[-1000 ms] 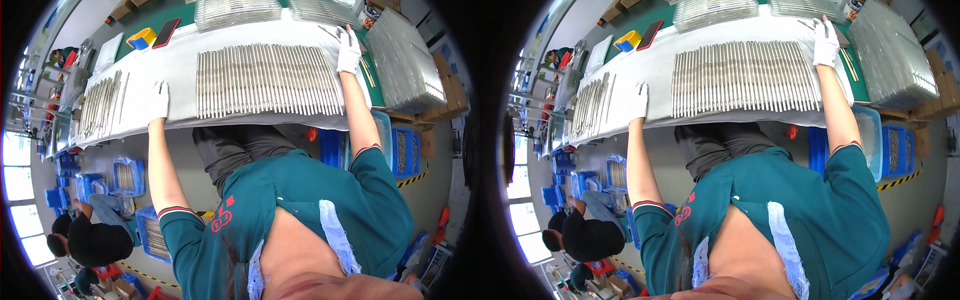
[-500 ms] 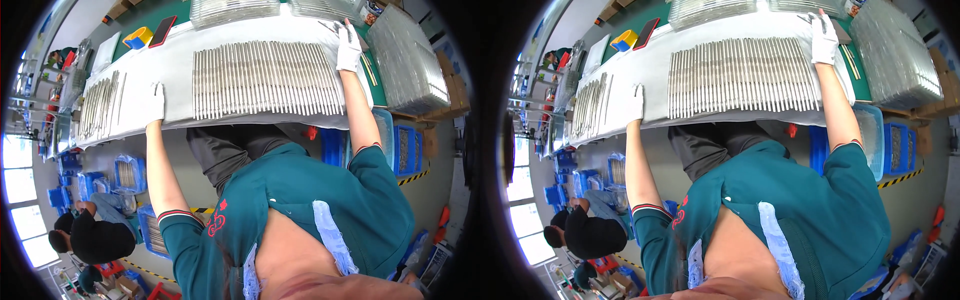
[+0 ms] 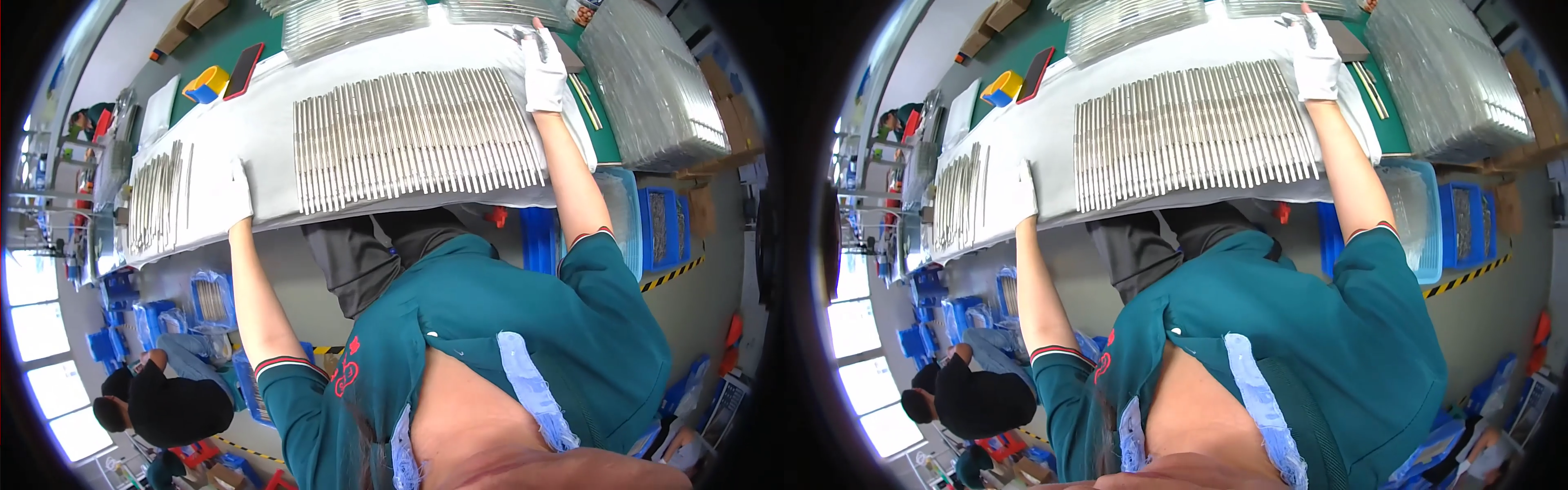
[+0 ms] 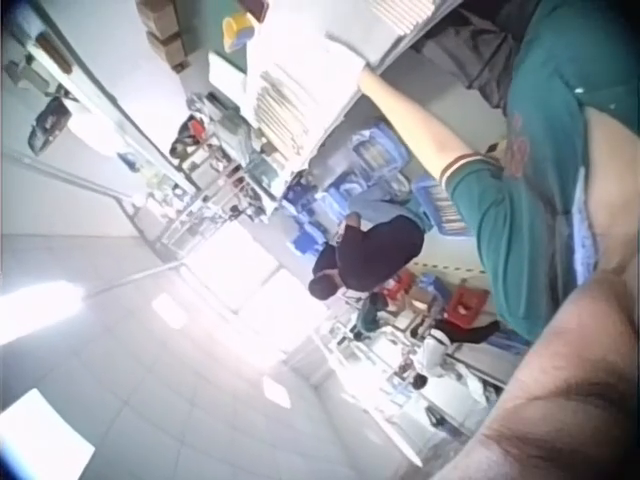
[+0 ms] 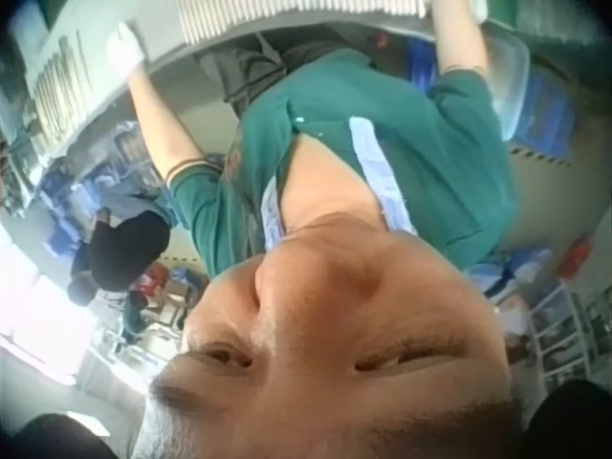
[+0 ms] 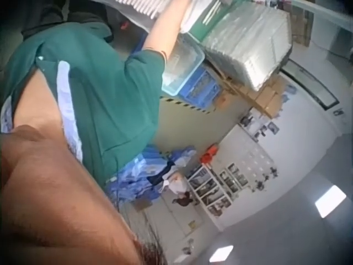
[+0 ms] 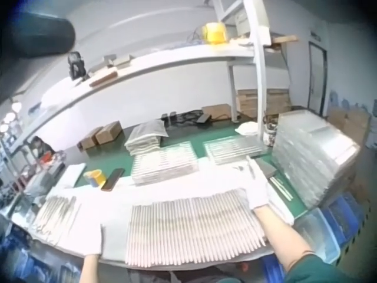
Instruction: The worker aligns metal rods on a table, smooths the ends with a sanding block, and bundles them together.
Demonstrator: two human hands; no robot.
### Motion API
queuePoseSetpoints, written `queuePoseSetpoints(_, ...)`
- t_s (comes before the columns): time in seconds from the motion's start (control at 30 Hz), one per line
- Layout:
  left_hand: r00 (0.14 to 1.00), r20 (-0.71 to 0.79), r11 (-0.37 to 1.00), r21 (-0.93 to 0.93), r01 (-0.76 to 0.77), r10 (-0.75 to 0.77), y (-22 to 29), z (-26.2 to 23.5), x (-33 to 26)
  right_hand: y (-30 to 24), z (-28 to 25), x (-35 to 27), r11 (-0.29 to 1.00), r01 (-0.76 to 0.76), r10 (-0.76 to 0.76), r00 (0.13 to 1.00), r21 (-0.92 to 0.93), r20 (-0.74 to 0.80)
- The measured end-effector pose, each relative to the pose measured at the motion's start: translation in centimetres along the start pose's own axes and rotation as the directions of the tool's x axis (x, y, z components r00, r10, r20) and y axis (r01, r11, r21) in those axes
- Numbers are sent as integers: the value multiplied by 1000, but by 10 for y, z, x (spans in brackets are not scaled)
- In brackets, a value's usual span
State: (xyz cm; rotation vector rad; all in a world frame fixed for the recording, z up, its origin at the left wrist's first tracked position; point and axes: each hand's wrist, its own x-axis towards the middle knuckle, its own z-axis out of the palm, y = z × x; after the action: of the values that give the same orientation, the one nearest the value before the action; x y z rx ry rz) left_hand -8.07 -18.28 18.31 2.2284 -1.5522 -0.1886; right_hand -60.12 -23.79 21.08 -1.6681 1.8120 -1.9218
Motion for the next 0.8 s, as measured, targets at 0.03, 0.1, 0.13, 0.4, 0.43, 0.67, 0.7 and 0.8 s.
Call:
queuePoseSetpoints(0.03, 1000, -1, 1000, 2, 0, 0, -7, 2, 2, 5, 2, 1, 1000, -1, 1, 1000, 2, -1)
queuePoseSetpoints(0.1, 995, -41, 995, 35, -93, 95, -16, 7, 5, 21, 7, 3, 997, 44, -42, 999, 68, -21)
queuePoseSetpoints(0.13, 994, -41, 995, 34, -96, 98, -16, 8, 6, 26, 6, 3, 997, 44, -42, 999, 66, -24)
queuePoseSetpoints(0.4, 985, -34, 973, 169, -158, 166, -1, -5, -8, -5, 1, -4, 979, -98, 90, 994, 181, 53)
queuePoseSetpoints(0.43, 986, -38, 973, 170, -153, 162, 7, -9, -9, 1, 2, -3, 978, -97, 88, 994, 186, 57)
queuePoseSetpoints(0.67, 867, -381, 943, 45, -330, 322, -34, 6, -12, 2, 4, -2, 944, -67, 69, 998, 324, 6)
queuePoseSetpoints(0.7, 929, -316, 965, -111, -236, 191, -18, 0, -16, -2, 1, -3, 958, -57, 56, 998, 280, 10)
queuePoseSetpoints(0.8, 974, -221, 925, -358, -127, 49, 3, -9, -37, -3, 2, 0, 907, -133, 131, 991, 400, 33)
